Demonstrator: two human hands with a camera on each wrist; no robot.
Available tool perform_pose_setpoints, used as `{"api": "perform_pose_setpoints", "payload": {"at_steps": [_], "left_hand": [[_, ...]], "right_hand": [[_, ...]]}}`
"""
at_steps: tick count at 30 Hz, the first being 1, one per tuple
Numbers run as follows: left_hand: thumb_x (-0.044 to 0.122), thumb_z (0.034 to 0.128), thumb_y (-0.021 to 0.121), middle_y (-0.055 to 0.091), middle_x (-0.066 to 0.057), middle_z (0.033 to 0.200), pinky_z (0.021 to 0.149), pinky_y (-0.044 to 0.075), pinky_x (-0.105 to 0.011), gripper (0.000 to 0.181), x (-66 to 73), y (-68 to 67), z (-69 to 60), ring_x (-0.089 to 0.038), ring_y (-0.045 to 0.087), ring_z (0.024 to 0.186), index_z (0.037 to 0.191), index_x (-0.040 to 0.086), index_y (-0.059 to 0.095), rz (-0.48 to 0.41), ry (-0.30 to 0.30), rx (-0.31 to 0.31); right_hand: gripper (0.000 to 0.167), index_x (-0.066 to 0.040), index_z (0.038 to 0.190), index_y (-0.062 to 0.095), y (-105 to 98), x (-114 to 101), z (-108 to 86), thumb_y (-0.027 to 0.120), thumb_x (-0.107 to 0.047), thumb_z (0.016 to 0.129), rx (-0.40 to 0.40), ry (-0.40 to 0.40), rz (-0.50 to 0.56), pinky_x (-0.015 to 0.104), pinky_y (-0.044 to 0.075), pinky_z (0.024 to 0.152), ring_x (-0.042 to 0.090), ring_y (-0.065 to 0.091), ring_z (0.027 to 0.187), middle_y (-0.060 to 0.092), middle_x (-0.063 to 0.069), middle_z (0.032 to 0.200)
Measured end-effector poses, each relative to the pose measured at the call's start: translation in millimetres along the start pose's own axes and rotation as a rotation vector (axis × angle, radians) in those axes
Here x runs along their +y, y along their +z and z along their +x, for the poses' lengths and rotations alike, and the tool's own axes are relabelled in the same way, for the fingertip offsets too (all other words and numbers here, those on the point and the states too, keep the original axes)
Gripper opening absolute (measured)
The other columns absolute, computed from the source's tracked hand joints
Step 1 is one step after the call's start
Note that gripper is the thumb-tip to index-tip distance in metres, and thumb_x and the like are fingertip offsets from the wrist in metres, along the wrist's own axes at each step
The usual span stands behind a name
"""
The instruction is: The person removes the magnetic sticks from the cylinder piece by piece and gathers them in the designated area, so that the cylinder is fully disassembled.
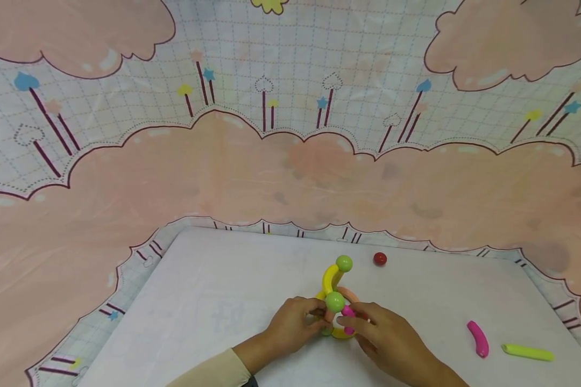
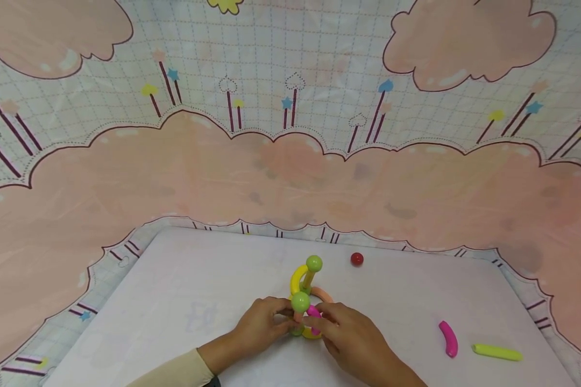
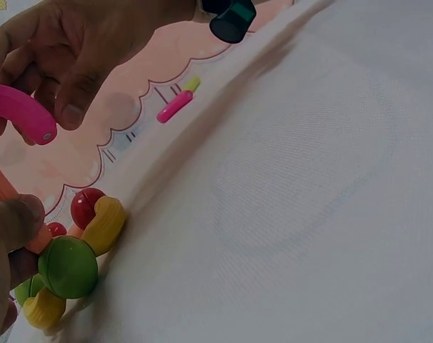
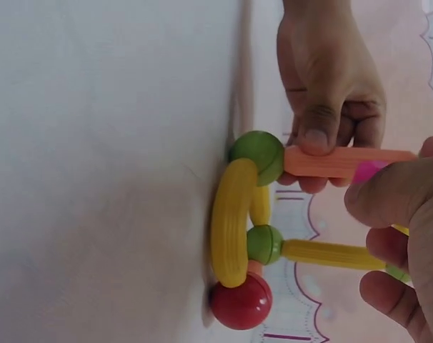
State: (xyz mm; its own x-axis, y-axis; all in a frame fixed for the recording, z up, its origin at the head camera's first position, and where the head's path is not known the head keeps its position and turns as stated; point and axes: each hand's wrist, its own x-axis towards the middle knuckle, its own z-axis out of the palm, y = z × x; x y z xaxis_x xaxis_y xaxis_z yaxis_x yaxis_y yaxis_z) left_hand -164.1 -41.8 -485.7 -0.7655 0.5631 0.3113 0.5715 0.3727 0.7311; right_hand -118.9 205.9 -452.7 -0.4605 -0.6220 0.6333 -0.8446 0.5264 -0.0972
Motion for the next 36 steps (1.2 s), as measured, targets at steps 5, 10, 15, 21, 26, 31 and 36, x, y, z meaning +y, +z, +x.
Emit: {"api": "perform_pose_setpoints", "payload": {"at_steps": [5,10,15,21,26,31,36], "left_hand": [[0.014,0.0872,0.082,0.073,0.019,0.096,0.094,0.051,-0.031,0.016,0.1,0.0,-0.3,0.005,0.066,0.095,0.099,0.02,0.074,-0.02,-0.007,-0.01],[0.015,0.0876,0.082,0.073,0.018,0.097,0.095,0.05,-0.031,0.015,0.3,0.3,-0.4,0.006,0.066,0.095,0.099,0.02,0.074,-0.011,-0.011,-0.012],[0.016,0.0874,0.083,0.073,0.017,0.099,0.094,0.049,-0.033,0.015,1.0,-0.2,-1.0,0.005,0.066,0.096,0.099,0.021,0.074,-0.002,-0.025,-0.012],[0.015,0.0874,0.083,0.073,0.017,0.099,0.095,0.05,-0.032,0.014,1.4,-0.3,-0.2,0.005,0.066,0.095,0.097,0.021,0.073,-0.02,-0.028,-0.016],[0.015,0.0877,0.082,0.073,0.017,0.098,0.095,0.05,-0.031,0.015,1.4,-0.4,0.2,0.006,0.066,0.095,0.097,0.022,0.073,-0.012,-0.021,-0.016],[0.016,0.0878,0.082,0.073,0.018,0.096,0.095,0.05,-0.032,0.015,2.2,-0.1,0.1,0.006,0.066,0.095,0.098,0.022,0.073,-0.008,-0.014,-0.014],[0.018,0.0882,0.082,0.071,0.021,0.096,0.093,0.049,-0.032,0.014,1.4,-0.1,-0.9,0.005,0.066,0.096,0.099,0.022,0.074,0.012,-0.013,-0.013]], "right_hand": [[0.03,-0.022,0.12,0.069,1,-5,1.0,0.079,-0.029,0.093,-0.053,0.045,-0.03,0.028,0.058,0.082,0.017,0.069,0.097,0.066,0.0,0.118],[0.058,-0.022,0.125,0.067,-3,-9,2.2,0.094,-0.032,0.075,-0.137,0.11,0.008,0.029,0.057,0.087,0.011,0.067,0.103,0.065,-0.009,0.118],[0.058,-0.018,0.131,0.063,-5,-10,1.4,0.087,-0.039,0.082,-0.135,0.111,0.109,0.017,0.047,0.098,0.008,0.063,0.108,0.063,-0.012,0.122],[0.067,-0.024,0.136,0.061,-6,-15,0.9,0.091,-0.039,0.077,-0.191,0.205,0.133,0.022,0.053,0.092,0.01,0.063,0.111,0.059,-0.011,0.128],[0.07,-0.023,0.13,0.067,-4,-16,2.2,0.098,-0.032,0.068,-0.121,0.182,0.085,0.017,0.052,0.09,0.015,0.064,0.107,0.057,-0.005,0.128],[0.08,-0.022,0.134,0.062,-2,-18,2.4,0.099,-0.034,0.064,-0.102,0.257,0.148,0.017,0.054,0.083,0.011,0.064,0.099,0.058,-0.008,0.128],[0.081,-0.015,0.132,0.058,2,-18,2.2,0.099,-0.035,0.064,-0.039,0.244,0.195,0.017,0.054,0.071,0.008,0.06,0.086,0.06,-0.003,0.125]]}}
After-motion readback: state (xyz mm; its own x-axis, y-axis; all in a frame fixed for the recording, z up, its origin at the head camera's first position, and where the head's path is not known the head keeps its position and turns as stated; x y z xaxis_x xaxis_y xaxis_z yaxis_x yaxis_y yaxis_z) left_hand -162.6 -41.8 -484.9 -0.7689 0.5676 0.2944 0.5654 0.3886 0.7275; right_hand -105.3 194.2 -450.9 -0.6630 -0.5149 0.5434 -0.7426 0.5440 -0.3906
